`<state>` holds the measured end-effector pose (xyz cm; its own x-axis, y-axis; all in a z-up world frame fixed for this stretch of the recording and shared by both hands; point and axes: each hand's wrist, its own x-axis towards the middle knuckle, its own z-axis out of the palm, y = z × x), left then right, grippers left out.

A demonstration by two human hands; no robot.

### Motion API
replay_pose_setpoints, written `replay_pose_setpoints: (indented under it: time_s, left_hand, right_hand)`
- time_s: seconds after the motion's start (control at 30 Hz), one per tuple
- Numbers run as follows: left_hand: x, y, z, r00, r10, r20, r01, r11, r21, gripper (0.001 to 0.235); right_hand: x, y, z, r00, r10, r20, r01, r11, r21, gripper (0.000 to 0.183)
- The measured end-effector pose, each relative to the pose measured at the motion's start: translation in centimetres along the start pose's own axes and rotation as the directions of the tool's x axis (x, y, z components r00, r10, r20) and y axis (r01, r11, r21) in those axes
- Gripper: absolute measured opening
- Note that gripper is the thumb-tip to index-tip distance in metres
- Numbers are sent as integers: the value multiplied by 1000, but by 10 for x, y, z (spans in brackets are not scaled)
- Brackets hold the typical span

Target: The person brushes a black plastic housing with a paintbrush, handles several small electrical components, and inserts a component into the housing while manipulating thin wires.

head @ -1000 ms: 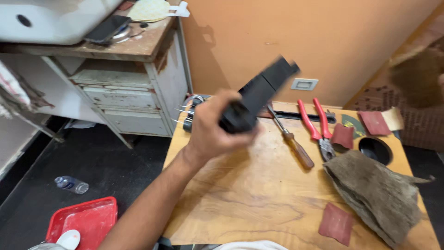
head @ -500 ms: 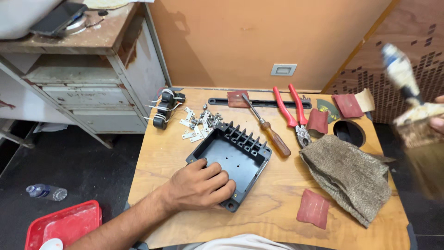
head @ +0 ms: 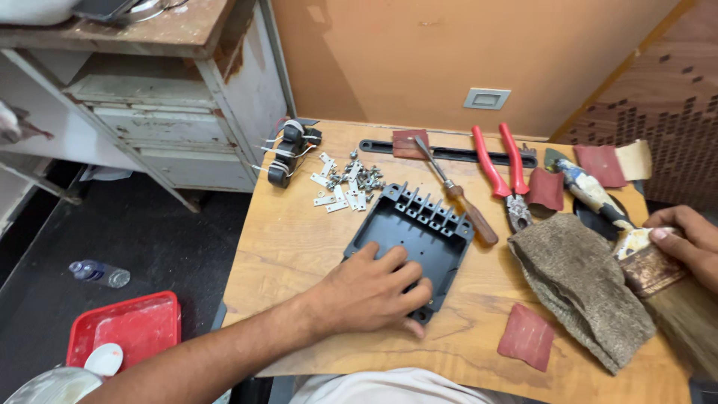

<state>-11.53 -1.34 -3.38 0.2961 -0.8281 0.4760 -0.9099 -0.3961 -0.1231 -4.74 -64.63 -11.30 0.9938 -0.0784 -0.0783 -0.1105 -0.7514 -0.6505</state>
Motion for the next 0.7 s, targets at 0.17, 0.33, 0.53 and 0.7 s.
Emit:
replay_pose_setpoints:
  time_s: [0.17,0.33,0.53,0.7]
  left_hand:
    - [4,5,-10,997,-79,0,79,995,-69,62]
    - [2,-19,-39,964,-223,-147,186,955,-229,57]
    - [-23,-75,-59,818,-529,-226,514,849,-125,27]
    - [-47,-116,-53,582,-753,-308,796,605,23,54]
  right_hand:
    - [-22,-46,15,941,-335,-45,246,770,-589,41]
    - [-58,-99,38,882,-447,-149,275,744,-609,51]
    - [-36,-167,30,814,-566,-128,419,725,-546,63]
    - [-50,-286,58,725,-686,65,588,567,-577,51]
